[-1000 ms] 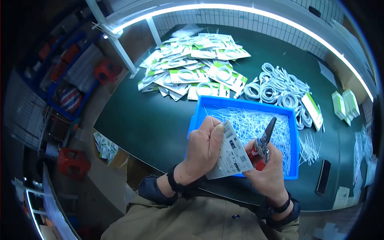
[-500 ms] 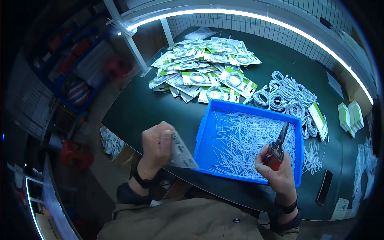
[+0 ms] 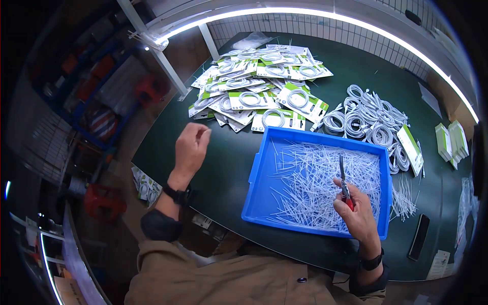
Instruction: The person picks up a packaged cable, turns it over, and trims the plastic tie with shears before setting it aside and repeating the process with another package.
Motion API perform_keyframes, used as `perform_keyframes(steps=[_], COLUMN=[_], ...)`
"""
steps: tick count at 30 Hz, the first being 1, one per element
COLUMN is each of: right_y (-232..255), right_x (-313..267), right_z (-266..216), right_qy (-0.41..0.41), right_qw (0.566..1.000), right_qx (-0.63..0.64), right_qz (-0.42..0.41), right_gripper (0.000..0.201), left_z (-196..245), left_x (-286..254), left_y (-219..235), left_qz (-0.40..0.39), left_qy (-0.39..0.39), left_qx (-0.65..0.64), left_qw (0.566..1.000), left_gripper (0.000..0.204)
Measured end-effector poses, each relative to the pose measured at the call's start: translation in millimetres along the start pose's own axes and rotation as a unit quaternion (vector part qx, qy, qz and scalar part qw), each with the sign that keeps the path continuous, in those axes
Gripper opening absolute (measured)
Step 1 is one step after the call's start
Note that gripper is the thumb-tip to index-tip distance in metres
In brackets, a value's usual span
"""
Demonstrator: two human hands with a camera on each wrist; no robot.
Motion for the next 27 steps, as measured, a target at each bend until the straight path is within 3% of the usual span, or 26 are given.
perform_keyframes(steps=[3,7,11,14,21,24,25,27], right_y=[2,0,10,13,10,6,3,-1], right_x=[-2,1,1,-2,2,1,-1,-4], right_z=[2,6,5,4,5,1,0,-3], right_qy=[0.019,0.006,-0.041,-0.036,0.034,0.091,0.119,0.096], right_qw=[0.998,1.0,0.997,0.994,0.999,0.991,0.986,0.987], right_qx=[-0.062,0.006,0.07,0.107,-0.04,-0.097,-0.116,-0.125], right_qz=[-0.001,-0.003,0.006,0.006,0.011,0.027,0.034,0.027], right_gripper=[0.066,0.06,0.053,0.051,0.061,0.066,0.068,0.068], left_z=[-14,-29,-44,-54,-32,-11,4,26], left_x=[47,95,112,116,134,138,136,129], left_y=[-62,-132,-173,-187,-139,-103,-87,-63], left_qz=[-0.062,-0.106,-0.202,-0.195,-0.168,-0.093,-0.066,-0.053], left_qy=[-0.122,-0.248,-0.208,-0.233,-0.279,-0.267,-0.238,-0.125], left_qx=[0.053,0.134,0.261,0.286,0.342,0.318,0.27,0.13], left_qw=[0.989,0.954,0.921,0.909,0.881,0.905,0.93,0.982], left_gripper=[0.027,0.041,0.052,0.052,0.028,0.027,0.023,0.024])
Point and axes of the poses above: each hand's wrist, its own x-axis towards the middle knuckle, its own y-axis out of the back of the hand, z = x × y, the point moved 1 cm from there along x, towards the middle knuckle, and after that the axes turned 11 degrees about -y, right-handed, at the moved point
